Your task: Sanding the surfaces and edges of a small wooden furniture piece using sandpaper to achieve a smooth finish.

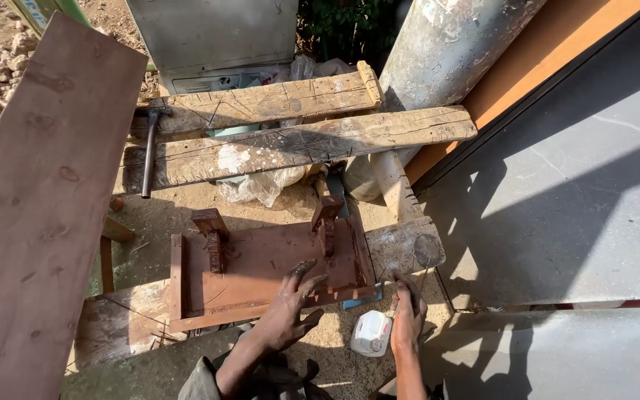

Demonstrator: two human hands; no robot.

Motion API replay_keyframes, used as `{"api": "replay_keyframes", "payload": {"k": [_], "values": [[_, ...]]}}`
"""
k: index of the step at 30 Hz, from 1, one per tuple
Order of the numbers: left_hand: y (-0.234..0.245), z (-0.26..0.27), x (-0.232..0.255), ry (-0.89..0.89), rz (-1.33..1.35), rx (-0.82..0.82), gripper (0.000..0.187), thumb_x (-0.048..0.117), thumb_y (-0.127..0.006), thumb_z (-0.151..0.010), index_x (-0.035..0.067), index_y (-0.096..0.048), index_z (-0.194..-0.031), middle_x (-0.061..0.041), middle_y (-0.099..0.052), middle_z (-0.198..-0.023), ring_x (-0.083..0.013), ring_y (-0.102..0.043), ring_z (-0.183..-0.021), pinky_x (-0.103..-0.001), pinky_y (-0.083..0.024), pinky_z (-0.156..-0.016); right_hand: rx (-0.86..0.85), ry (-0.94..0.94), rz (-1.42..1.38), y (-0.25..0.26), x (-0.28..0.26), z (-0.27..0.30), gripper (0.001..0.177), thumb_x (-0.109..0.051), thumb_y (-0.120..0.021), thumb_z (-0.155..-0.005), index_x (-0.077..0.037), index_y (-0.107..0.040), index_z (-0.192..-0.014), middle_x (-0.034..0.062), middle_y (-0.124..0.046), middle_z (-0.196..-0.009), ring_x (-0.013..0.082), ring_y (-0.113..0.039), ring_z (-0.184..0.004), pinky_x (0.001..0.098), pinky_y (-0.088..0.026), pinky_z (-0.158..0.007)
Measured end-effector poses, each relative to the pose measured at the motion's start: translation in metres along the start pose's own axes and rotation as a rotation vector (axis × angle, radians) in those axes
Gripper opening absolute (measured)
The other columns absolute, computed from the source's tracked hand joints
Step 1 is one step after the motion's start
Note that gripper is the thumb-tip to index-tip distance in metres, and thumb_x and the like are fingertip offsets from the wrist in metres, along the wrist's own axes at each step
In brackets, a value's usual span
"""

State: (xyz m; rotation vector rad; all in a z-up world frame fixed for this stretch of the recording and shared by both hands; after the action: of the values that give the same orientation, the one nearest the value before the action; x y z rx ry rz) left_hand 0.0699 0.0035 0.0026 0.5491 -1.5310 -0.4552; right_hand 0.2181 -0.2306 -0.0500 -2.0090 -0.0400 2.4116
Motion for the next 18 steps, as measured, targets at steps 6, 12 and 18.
{"api": "replay_keyframes", "payload": {"k": [6, 12, 18], "values": [[0.016, -0.05, -0.049, -0.09, -0.057, 0.27, 0.097, 0.03, -0.084, -0.086, 0.011, -0.025, -0.16, -0.021, -0.031, -0.16, -0.0409, -0.041, -0.139, -0.063, -0.04, -0.109, -0.25, 0.212, 0.451, -0.056, 0.008, -0.015, 0.039, -0.034, -0.052, -0.104, -0.016, -0.072, -0.132, 0.0075, -0.044, -0.131, 0.0223, -0.045, -0.127, 0.0425, -0.041, -0.115], [0.045, -0.11, -0.067, 0.189, 0.227, 0.335, 0.104, 0.049, -0.082, -0.08, 0.011, -0.027, -0.159, -0.022, -0.043, -0.156, -0.04, -0.043, -0.141, -0.055, -0.04, -0.11, -0.178, 0.256, 0.491, -0.046, 0.013, -0.026, 0.026, -0.019, -0.068, -0.098, -0.015, -0.079, -0.121, 0.0074, -0.059, -0.123, 0.0253, -0.055, -0.121, 0.0395, -0.045, -0.113], [0.06, -0.145, -0.057, 0.334, 0.057, 0.207, 0.074, 0.065, -0.065, -0.083, 0.008, -0.057, -0.129, -0.023, -0.073, -0.109, -0.043, -0.067, -0.101, -0.052, -0.051, -0.078, -0.136, -0.31, 0.222, -0.035, 0.035, -0.04, 0.078, -0.015, -0.08, -0.078, -0.013, -0.053, -0.152, 0.0218, -0.07, -0.133, 0.0337, -0.066, -0.124, 0.0417, -0.055, -0.102]]}}
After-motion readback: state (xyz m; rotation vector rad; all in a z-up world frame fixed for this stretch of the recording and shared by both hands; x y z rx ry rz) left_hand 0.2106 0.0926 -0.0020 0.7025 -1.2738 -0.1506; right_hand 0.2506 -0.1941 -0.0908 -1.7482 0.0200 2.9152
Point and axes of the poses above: each hand's wrist, its own z-axis away from the middle knuckle, its own y-axis out of the back of the hand, x = y × z, the point moved 7 cm from there along -z, towards the middle knuckle
